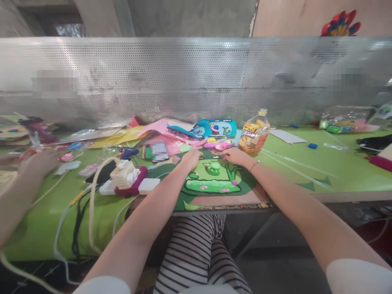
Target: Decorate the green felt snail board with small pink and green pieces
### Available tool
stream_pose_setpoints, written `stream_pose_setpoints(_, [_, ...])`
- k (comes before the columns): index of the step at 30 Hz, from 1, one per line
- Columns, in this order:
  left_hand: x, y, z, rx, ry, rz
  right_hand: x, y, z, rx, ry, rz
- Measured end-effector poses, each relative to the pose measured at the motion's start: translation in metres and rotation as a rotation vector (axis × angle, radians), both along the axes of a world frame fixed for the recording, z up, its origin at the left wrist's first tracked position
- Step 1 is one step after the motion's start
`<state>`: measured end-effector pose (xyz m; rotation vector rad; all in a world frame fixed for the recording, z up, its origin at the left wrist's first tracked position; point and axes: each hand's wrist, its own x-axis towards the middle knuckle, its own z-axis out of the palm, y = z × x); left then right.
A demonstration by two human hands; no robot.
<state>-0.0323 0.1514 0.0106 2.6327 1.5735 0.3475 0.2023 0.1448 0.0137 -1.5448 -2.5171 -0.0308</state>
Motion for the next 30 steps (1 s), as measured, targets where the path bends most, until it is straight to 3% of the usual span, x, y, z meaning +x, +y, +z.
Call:
stream_pose_setpoints(10, [0.0, 0.0014, -0.0029, 0.05, -0.062, 0.043, 0.0026, 0.0027, -0.0017, 0.004, 0.0, 0.003])
stream_pose_setpoints(18, [0.0038, -0.0016, 0.0059, 0.128, -0.174, 0.136, 0.0049, 0.0069, -0.0062, 0.023, 0.019, 0.038])
stream_pose_setpoints(30, [0.0032, 0.0015, 0.003, 0.192, -0.252, 0.051, 0.0046, 0.0072, -0.0086, 0.138, 0.069, 0.071])
